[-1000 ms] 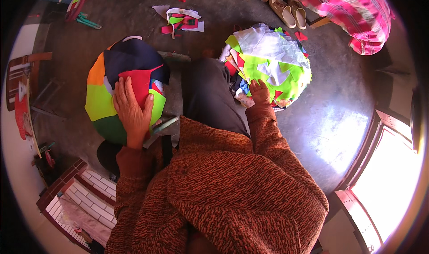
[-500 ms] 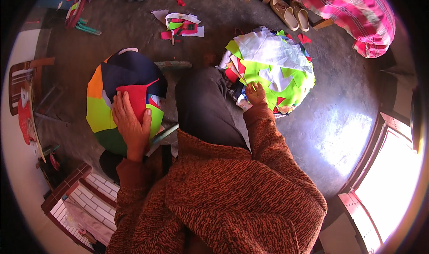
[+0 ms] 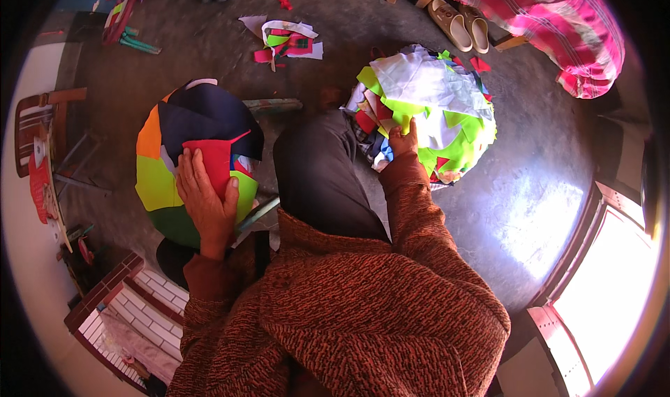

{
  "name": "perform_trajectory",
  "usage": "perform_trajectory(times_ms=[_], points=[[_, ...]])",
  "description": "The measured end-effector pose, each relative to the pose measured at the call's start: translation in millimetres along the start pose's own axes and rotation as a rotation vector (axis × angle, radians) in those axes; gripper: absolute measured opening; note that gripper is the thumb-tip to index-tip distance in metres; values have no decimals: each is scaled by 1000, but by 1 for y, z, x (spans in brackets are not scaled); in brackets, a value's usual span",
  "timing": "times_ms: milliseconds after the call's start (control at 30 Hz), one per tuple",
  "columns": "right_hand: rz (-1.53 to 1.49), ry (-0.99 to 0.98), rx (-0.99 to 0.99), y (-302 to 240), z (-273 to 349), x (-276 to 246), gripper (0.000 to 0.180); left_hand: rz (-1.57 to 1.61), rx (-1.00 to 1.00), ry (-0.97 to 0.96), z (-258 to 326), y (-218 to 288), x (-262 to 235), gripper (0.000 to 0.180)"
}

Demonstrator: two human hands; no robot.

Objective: The person sits on the floor and repeatedly picks up colorful fabric pieces, folds them, and places them onto a growing pile on their lap. The person handles the pieces one at a time, adjusting and stacking them without using any tools.

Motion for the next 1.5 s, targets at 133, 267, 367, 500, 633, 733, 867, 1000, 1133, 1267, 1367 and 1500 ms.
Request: perform_trajectory(times_ms=[133, 267, 367, 500, 633, 733, 867, 1000, 1133, 1267, 1367, 1500], points=[[567, -269, -460, -30, 10, 35, 39, -22, -17, -7, 1, -2, 4, 69], [237, 158, 201, -23, 10, 40, 33, -16, 0, -6, 0, 1, 0, 69], [439, 277, 163, -30, 10, 38, 31, -20, -11, -17, 0, 0, 0, 68], [468, 225, 187, -24, -4, 39, 24, -8, -34, -31, 3, -2, -3, 69], [344, 92, -106, -28, -17, 32, 17, 10, -31, -42, 0, 1, -3, 69], [208, 82, -73, -29, -21, 35, 15, -3, -34, -49, 0, 1, -3, 69], [21, 77, -35, -36, -29, 38, 19, -2, -29, -40, -2, 0, -1, 69], [132, 182, 109, -33, -8, 56, 19, -4, -39, -34, 0, -2, -2, 69], [239, 144, 182, -37, -10, 56, 21, -21, -32, -44, 0, -3, -1, 68], [322, 138, 119, -40, -10, 48, 21, -11, -34, -59, 0, -2, -1, 68], [622, 15, -111, -60, -8, 46, 24, 0, -37, -57, 0, -1, -2, 68], [1879, -532, -957, -95, 40, 51, 35, 20, -32, -25, -1, -1, -5, 68]])
Point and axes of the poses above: each hand's wrist, its own z-axis away from the middle knuckle, its own x-axis out of the palm, y = z × x, the point moved 7 cm from there along -z, towards the middle knuckle, and after that the axes turned 14 degrees about -x, right-handed, at the moved point
